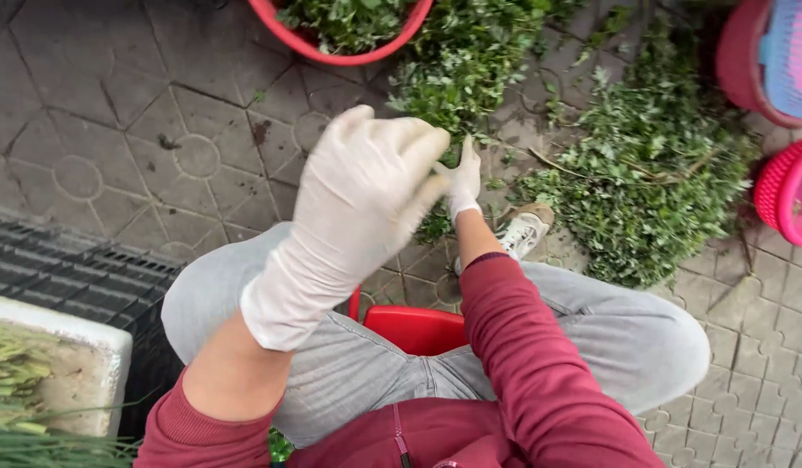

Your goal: Trimming the stems of leafy greens using a small knife and collecting them in a bowl.

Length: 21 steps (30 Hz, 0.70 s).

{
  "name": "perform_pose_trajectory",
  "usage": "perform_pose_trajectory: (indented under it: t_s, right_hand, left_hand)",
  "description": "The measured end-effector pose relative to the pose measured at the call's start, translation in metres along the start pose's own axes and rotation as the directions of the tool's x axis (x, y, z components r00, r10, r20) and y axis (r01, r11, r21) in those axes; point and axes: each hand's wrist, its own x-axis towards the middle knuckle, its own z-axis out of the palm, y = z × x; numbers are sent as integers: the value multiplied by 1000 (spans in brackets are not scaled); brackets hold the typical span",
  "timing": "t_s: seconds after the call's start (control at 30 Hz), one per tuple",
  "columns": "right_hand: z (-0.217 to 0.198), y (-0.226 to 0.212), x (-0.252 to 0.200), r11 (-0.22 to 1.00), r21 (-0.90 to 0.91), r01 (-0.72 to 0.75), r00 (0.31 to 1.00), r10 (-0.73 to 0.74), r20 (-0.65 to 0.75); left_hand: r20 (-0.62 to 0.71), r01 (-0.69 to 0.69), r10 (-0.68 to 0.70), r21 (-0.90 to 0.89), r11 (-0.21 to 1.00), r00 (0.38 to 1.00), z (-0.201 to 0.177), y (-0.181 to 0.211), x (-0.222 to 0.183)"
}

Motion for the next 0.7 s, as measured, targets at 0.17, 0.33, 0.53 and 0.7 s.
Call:
perform_pose_trajectory:
  t_s: [0.17,0.33,0.53,0.7]
  right_hand:
    - [-60,-59,-20,985,-165,-50,908,114,404]
    - [-104,-66,-27,996,-80,-48,759,88,645]
    - [-118,-34,-13,982,-135,-128,842,180,509]
    - [-145,-33,-3,984,-35,-173,975,176,132]
  left_hand:
    - [118,-21,21,3,1000,993,13,2,1]
    - [143,-63,56,43,997,988,19,8,3]
    - [162,-90,57,202,975,985,27,-5,-9]
    - [165,-80,46,204,976,985,17,-7,-12]
